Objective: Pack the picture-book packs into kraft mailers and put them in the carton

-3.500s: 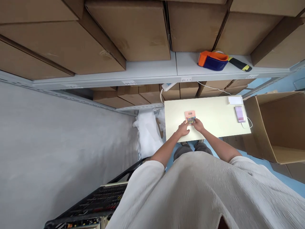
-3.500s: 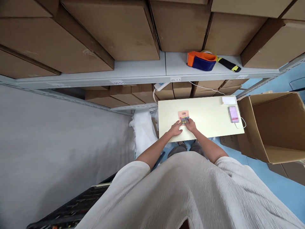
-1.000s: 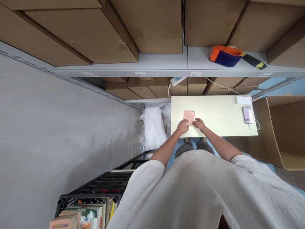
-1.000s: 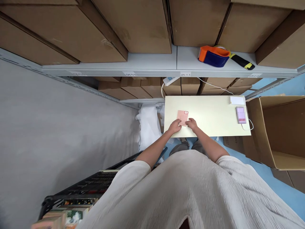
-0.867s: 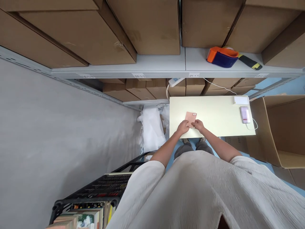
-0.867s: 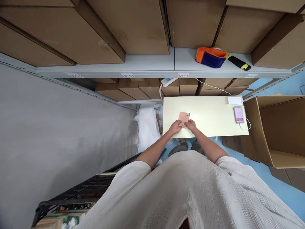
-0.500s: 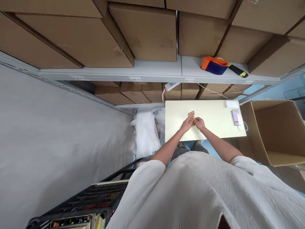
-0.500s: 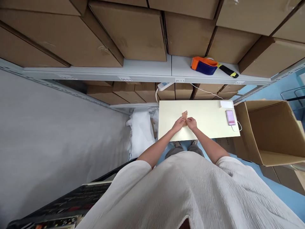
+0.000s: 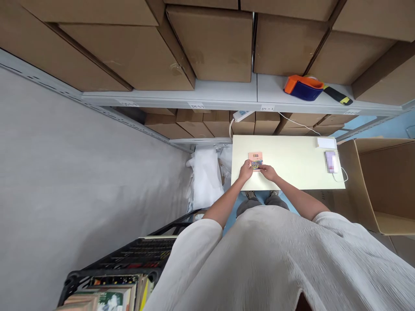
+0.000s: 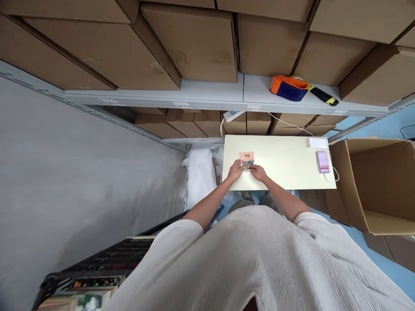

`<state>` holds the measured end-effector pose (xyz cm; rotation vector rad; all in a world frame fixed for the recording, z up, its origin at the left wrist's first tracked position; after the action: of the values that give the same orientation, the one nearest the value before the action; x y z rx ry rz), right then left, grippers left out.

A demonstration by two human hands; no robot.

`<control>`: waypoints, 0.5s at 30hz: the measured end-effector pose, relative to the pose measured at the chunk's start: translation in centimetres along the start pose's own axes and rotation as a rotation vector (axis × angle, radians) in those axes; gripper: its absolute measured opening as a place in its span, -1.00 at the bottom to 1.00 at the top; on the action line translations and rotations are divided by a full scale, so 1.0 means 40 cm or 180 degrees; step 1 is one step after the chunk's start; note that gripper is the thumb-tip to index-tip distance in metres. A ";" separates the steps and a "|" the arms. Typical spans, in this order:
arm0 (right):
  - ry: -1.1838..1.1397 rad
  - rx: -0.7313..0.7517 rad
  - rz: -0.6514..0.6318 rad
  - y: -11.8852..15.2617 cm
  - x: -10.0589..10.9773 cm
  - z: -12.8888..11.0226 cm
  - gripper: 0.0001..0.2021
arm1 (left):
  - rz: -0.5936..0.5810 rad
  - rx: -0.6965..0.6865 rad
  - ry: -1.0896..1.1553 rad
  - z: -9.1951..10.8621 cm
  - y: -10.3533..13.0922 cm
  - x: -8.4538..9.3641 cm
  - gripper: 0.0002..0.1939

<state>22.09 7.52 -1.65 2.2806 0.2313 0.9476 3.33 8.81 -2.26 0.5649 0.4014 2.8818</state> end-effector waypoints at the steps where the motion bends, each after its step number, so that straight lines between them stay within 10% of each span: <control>1: 0.0094 0.0009 -0.0002 -0.002 -0.001 0.000 -0.58 | -0.0039 -0.0037 -0.0029 -0.003 0.002 -0.002 -0.40; 7: 0.0708 0.0122 0.0021 -0.001 -0.003 -0.004 -0.50 | -0.0327 -0.0321 -0.0464 0.000 0.006 -0.018 -0.40; 15: 0.2557 0.1484 -0.0280 0.093 -0.028 0.052 -0.28 | -0.1470 -0.1112 -0.1908 -0.024 0.095 -0.040 -0.37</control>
<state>22.41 3.17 -1.04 2.1170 0.9673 1.8771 3.96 4.63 -2.56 1.0527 -0.0621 2.1383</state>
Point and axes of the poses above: each hand's wrist, its own y-axis away from the middle knuckle, its own x-axis out of the back of the hand, z = x × y, the point moved 5 cm from there along -y, towards the middle knuckle, and after that the axes turned 14 degrees about -x, right-handed, at the moved point
